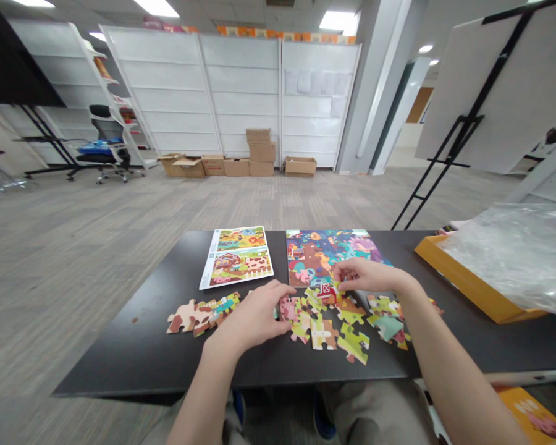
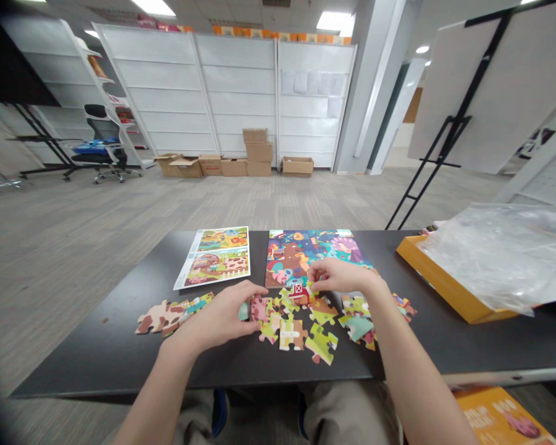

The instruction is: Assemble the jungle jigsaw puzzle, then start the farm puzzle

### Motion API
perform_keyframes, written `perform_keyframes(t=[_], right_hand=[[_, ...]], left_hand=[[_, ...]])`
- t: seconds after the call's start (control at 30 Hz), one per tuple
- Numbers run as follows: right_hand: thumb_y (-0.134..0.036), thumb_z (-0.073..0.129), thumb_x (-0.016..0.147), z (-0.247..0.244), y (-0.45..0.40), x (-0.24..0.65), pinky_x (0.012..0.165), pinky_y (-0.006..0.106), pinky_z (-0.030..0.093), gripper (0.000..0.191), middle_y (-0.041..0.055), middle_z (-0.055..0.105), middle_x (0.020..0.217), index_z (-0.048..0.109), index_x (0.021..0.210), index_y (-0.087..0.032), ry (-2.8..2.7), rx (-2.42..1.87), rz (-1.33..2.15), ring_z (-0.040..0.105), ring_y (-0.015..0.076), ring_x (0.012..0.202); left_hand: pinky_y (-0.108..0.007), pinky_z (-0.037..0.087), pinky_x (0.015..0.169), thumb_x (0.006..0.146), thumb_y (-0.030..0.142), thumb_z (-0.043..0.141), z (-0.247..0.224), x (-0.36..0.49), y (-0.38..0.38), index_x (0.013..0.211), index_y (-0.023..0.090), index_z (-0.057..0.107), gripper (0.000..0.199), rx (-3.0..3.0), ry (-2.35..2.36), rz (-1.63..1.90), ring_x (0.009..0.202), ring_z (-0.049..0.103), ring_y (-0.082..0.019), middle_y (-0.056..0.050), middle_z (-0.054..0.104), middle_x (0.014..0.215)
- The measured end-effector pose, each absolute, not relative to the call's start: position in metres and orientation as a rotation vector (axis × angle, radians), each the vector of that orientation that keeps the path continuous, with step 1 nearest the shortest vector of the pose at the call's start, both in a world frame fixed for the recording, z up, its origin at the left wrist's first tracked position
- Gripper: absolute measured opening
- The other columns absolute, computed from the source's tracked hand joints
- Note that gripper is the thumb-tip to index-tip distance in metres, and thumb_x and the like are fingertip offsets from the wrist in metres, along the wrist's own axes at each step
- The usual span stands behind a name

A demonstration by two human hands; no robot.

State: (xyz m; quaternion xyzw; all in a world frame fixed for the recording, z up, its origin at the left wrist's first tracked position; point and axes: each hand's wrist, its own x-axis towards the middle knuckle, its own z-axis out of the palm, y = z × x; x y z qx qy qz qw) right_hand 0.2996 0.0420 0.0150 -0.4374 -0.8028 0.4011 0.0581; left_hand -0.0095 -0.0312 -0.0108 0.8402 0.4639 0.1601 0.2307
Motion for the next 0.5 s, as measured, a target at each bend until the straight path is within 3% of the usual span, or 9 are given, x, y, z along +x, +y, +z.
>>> perform_keyframes(t=[0.17,0.3,0.5], right_hand=[[-0.041,0.069,0.081,0.018,0.039,0.301,0.063,0.025,0.047,0.025,0.0019,0.067,0.077,0.064,0.088,-0.018,-2.355,-1.233,1.446,0.061,0.0147,0.069],[-0.039,0.070,0.080,0.012,0.042,0.305,0.061,0.024,0.047,0.025,0.0025,0.070,0.076,0.070,0.091,-0.017,-2.423,-1.280,1.488,0.062,0.0145,0.067],[-0.039,0.073,0.081,0.013,0.044,0.298,0.064,0.026,0.049,0.023,0.0036,0.074,0.082,0.075,0.090,-0.018,-2.503,-1.254,1.226,0.064,0.0165,0.071]], left_hand=[[-0.034,0.051,0.089,0.084,0.023,0.064,-0.008,-0.007,-0.031,0.121,0.024,0.065,0.037,2.253,1.216,0.537,0.100,0.067,-0.023,-0.005,0.071,0.110],[-0.030,0.055,0.076,0.092,0.031,0.059,-0.002,-0.003,-0.032,0.130,0.024,0.055,0.040,1.973,1.131,0.657,0.082,0.071,-0.018,-0.002,0.073,0.091],[-0.031,0.057,0.083,0.089,0.025,0.063,0.000,0.002,-0.030,0.120,0.024,0.051,0.034,1.760,1.065,0.874,0.085,0.074,-0.018,-0.001,0.076,0.088]])
